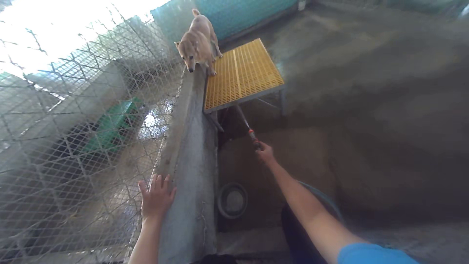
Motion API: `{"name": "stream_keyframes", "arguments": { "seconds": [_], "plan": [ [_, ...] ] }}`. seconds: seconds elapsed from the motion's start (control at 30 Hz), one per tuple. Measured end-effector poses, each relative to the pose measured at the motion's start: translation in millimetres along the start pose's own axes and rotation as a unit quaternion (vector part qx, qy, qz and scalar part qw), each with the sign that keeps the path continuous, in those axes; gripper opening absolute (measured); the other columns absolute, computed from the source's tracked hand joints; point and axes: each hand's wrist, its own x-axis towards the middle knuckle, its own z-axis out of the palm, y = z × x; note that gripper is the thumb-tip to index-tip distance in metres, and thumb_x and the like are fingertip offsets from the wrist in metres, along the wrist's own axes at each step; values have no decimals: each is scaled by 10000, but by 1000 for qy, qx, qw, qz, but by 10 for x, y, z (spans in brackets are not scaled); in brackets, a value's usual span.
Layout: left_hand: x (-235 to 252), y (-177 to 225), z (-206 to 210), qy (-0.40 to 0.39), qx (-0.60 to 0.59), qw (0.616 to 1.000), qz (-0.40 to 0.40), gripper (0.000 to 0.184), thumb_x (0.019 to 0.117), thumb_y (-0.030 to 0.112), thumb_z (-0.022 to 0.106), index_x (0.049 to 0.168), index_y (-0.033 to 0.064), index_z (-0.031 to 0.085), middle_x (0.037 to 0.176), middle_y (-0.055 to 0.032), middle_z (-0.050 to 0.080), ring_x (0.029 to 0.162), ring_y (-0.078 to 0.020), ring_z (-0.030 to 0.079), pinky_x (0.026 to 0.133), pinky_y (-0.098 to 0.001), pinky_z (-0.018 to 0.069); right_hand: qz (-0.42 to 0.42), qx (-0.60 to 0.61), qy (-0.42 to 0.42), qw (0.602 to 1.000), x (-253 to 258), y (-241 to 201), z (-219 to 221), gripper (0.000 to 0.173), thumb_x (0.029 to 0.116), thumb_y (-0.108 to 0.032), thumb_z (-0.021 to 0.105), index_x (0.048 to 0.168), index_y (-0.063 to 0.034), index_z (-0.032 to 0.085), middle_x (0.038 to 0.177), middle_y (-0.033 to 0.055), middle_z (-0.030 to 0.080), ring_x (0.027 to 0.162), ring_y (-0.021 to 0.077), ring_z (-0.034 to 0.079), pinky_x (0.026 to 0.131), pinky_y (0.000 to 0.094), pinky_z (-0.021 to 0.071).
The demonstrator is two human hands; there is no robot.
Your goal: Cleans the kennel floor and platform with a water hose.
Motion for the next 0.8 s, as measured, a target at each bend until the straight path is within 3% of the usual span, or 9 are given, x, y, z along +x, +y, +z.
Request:
{"name": "stream_keyframes", "arguments": {
  "seconds": [0.13,0.4,0.8],
  "plan": [
    [1,5,-5,18,-8,1000,4,556,910,404,650,1327,37,669,1354,-279,620,1347,-477,529,1139,-756,191,7,-9,25,1000,-3,-28,-53,559,985,-6,600,1524,-58,460,1216,206,645,744,206,625,659,350,537],
    [-8,2,-24,13,-17,1000,3,559,933,408,617,1331,18,664,1361,-284,615,1350,-488,521,1135,-762,189,9,-36,75,997,44,-4,-72,579,985,-20,607,1537,-27,436,1324,249,622,982,318,687,863,443,563],
    [-6,0,-7,19,-16,1000,7,559,943,424,589,1324,23,670,1353,-284,620,1343,-495,525,1130,-769,188,30,-28,119,992,62,-19,-130,584,1006,-40,600,1555,-18,402,1386,249,593,1092,338,675,930,455,547]
  ]
}}
